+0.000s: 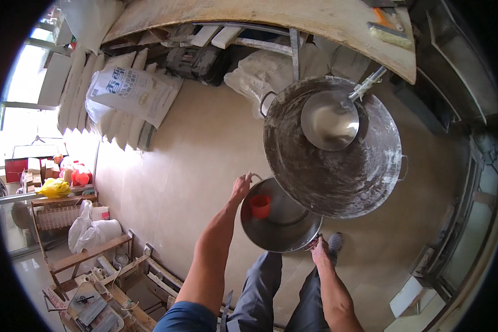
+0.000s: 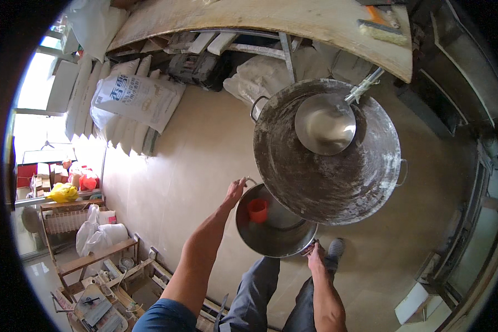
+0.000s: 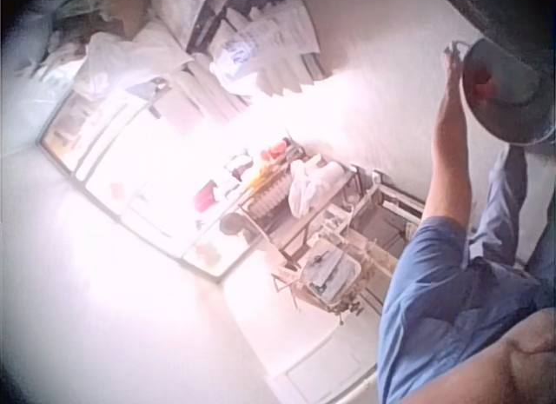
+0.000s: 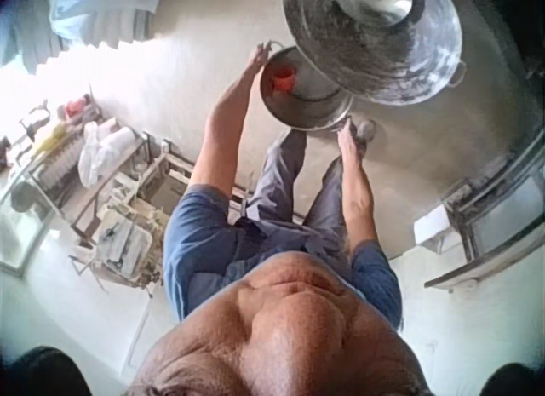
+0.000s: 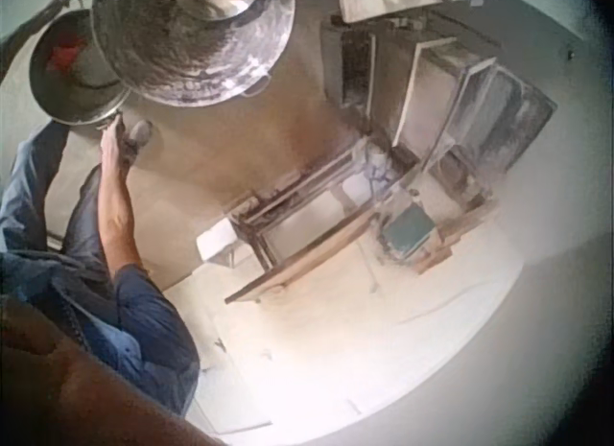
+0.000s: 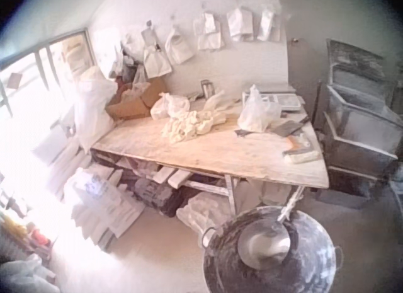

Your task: The person opens a large bag of flour and pours it into a metal mixing bowl. They then add a small amount of white powder from a plastic bag and scoop water from a bucket into the bowl using a red cup.

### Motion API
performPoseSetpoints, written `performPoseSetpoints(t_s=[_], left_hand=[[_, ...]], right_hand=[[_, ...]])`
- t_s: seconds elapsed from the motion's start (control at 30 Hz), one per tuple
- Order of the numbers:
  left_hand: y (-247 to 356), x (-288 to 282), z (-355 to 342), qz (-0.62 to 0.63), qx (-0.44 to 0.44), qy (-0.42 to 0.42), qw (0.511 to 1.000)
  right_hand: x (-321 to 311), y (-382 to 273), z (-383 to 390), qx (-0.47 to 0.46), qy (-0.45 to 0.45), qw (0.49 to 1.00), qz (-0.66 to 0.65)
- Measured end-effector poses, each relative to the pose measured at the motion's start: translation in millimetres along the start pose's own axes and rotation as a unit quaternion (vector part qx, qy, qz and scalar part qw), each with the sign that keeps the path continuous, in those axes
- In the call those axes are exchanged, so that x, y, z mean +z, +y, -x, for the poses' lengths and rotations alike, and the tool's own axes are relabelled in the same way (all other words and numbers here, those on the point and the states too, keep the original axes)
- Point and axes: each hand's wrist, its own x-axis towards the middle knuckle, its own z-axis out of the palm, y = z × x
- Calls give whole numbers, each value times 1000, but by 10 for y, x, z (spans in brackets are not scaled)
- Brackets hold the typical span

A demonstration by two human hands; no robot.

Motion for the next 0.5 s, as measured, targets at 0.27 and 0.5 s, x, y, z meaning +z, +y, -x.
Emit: performPoseSetpoints(t_s=[0.27, 0.5], left_hand=[[-160, 258, 1591, 241, -197, 20, 950], [720, 542, 2687, 231, -244, -53, 940]], right_hand=[[-735, -591, 31, -105, 56, 980, 157], [-1894, -790, 1158, -174, 133, 938, 268]])
